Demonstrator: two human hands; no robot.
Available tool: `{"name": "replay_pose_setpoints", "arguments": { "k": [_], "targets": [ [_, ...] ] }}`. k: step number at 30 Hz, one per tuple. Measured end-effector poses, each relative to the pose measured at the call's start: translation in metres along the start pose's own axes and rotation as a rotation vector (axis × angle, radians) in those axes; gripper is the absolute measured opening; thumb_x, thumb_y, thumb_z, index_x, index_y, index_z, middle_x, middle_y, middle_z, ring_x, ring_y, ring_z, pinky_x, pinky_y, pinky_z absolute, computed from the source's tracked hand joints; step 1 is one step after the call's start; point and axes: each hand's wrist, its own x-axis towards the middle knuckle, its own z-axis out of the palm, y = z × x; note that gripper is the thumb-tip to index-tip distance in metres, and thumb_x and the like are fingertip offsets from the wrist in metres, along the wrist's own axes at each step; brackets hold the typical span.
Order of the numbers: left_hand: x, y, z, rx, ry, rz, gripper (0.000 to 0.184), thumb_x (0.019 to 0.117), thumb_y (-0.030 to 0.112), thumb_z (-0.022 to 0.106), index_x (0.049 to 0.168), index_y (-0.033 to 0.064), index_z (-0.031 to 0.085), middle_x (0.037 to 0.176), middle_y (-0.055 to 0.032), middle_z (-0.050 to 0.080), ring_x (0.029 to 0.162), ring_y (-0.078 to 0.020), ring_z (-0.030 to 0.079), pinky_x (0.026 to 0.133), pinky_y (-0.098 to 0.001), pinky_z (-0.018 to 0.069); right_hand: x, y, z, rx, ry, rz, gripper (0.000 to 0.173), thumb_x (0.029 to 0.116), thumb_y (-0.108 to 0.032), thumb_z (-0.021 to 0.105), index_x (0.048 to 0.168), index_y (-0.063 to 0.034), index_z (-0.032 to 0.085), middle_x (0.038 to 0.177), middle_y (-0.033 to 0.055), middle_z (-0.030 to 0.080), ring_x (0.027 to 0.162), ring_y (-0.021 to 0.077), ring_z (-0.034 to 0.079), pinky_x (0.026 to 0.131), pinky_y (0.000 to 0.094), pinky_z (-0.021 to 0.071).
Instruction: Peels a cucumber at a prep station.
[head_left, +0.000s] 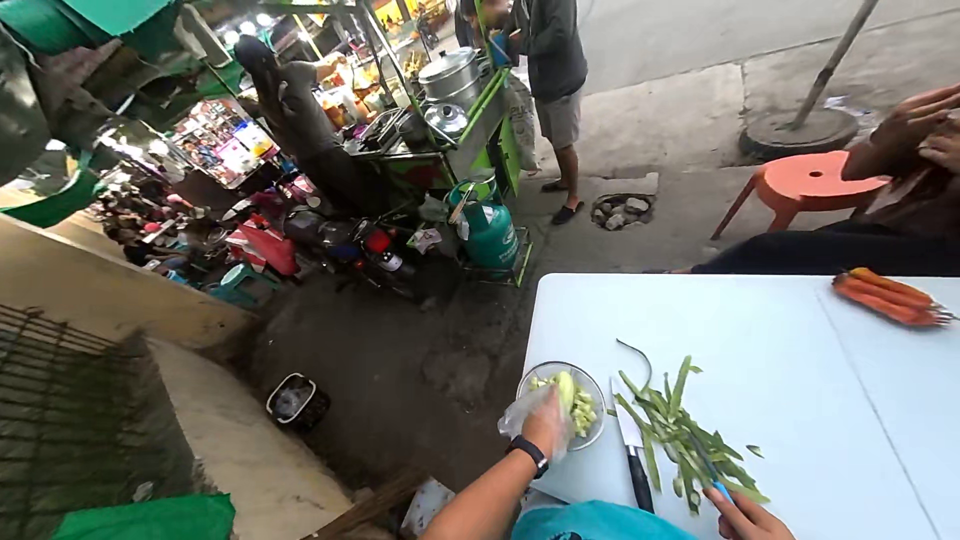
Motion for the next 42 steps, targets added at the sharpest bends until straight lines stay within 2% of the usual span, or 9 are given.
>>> {"name": "replay_pose_setpoints", "arguments": {
  "k": [4,8,11,14,16,20,24,31,42],
  "targets": [
    [-0.014,-0.016,-0.023,-0.576,-0.036,0.069,0.078,0.0933,0.017,0.072,0.157,-0.0003,0.03,0.148,-0.0283,0.048,0.134,-0.0364,0.052,0.114,-0.0508,0.042,-0.003,-0.004,-0.001,0.037,0.027,-0.063,0.043,0.111,-0.034,0.041,0.129,-0.0004,0.061,0.075,0.0037,0.061,0.053,0.0097,0.052,0.051,0.0281,0.0468],
    [-0.031,-0.016,-0.038,-1.26,-0.217,0.188,0.055,0.0963,0.014,0.058,0.145,0.0004,0.037,0.111,-0.0179,0.066,0.089,-0.026,0.07,0.08,-0.044,0.0606,0.002,-0.003,-0.003,0.037,0.059,-0.053,0.043,0.1118,-0.034,0.04,0.128,-0.0019,0.064,0.067,0.0031,0.058,0.05,0.0109,0.05,0.048,0.0292,0.0451],
    [-0.044,0.0,-0.051,-1.634,-0.359,0.269,0.044,0.0957,0.02,0.056,0.136,0.0062,0.042,0.109,-0.0143,0.067,0.09,-0.0258,0.07,0.079,-0.0423,0.0603,0.003,-0.008,-0.003,0.078,0.097,-0.034,0.043,0.1121,-0.033,0.039,0.125,-0.0023,0.066,0.065,0.0018,0.055,0.048,0.0098,0.048,0.046,0.0271,0.0436],
    [-0.047,0.016,-0.058,-1.874,-0.469,0.298,0.04,0.0878,0.031,0.072,0.116,0.0065,0.061,0.101,-0.0138,0.071,0.087,-0.0256,0.071,0.076,-0.0403,0.0611,0.005,-0.009,-0.003,0.132,0.127,-0.031,0.041,0.112,-0.033,0.04,0.122,-0.0034,0.066,0.064,0.0005,0.053,0.047,0.0091,0.048,0.044,0.0252,0.043],
    [-0.05,0.028,-0.061,-1.942,-0.483,0.305,0.038,0.087,0.035,0.07,0.11,0.0057,0.065,0.096,-0.0129,0.071,0.083,-0.0239,0.07,0.072,-0.0379,0.0602,0.007,-0.008,-0.005,0.129,0.127,-0.044,0.041,0.1118,-0.033,0.041,0.122,-0.0033,0.067,0.063,0.0007,0.053,0.047,0.0093,0.048,0.044,0.0254,0.0424],
    [-0.06,0.052,-0.071,-1.972,-0.503,0.276,0.042,0.0997,0.043,0.041,0.102,0.0069,0.062,0.084,-0.008,0.066,0.074,-0.0188,0.066,0.066,-0.0336,0.0581,0.0,-0.013,-0.003,0.16,0.151,-0.044,0.042,0.1117,-0.035,0.04,0.122,-0.0045,0.067,0.062,-0.0004,0.052,0.047,0.0083,0.048,0.044,0.0247,0.043],
    [-0.068,0.067,-0.08,-1.942,-0.498,0.299,0.061,0.1068,0.055,0.025,0.112,0.0034,0.057,0.088,-0.0105,0.064,0.072,-0.02,0.065,0.064,-0.0341,0.0584,-0.005,-0.008,-0.003,0.21,0.187,-0.07,0.042,0.1113,-0.036,0.04,0.121,-0.005,0.067,0.061,-0.0017,0.052,0.046,0.007,0.047,0.043,0.023,0.0421],
    [-0.074,0.081,-0.085,-1.897,-0.458,0.174,0.056,0.1084,0.052,0.028,0.112,0.0058,0.059,0.089,-0.0107,0.065,0.074,-0.0207,0.066,0.067,-0.0345,0.0596,-0.026,-0.032,-0.008,0.245,0.218,-0.25,0.044,0.1109,-0.035,0.036,0.126,-0.0059,0.065,0.07,-0.0044,0.057,0.053,0.0051,0.052,0.049,0.0218,0.0464],
    [-0.079,0.102,-0.068,-1.677,-0.429,0.191,0.057,0.1047,0.062,0.032,0.109,0.0151,0.064,0.087,-0.0022,0.065,0.071,-0.0112,0.065,0.063,-0.0261,0.0576,-0.084,-0.116,0.009,-0.06,0.16,-0.98,0.04,0.1069,-0.037,0.052,0.129,-0.0058,0.065,0.096,-0.0006,0.068,0.076,0.0008,0.06,0.068,0.0202,0.054]
  ]
}}
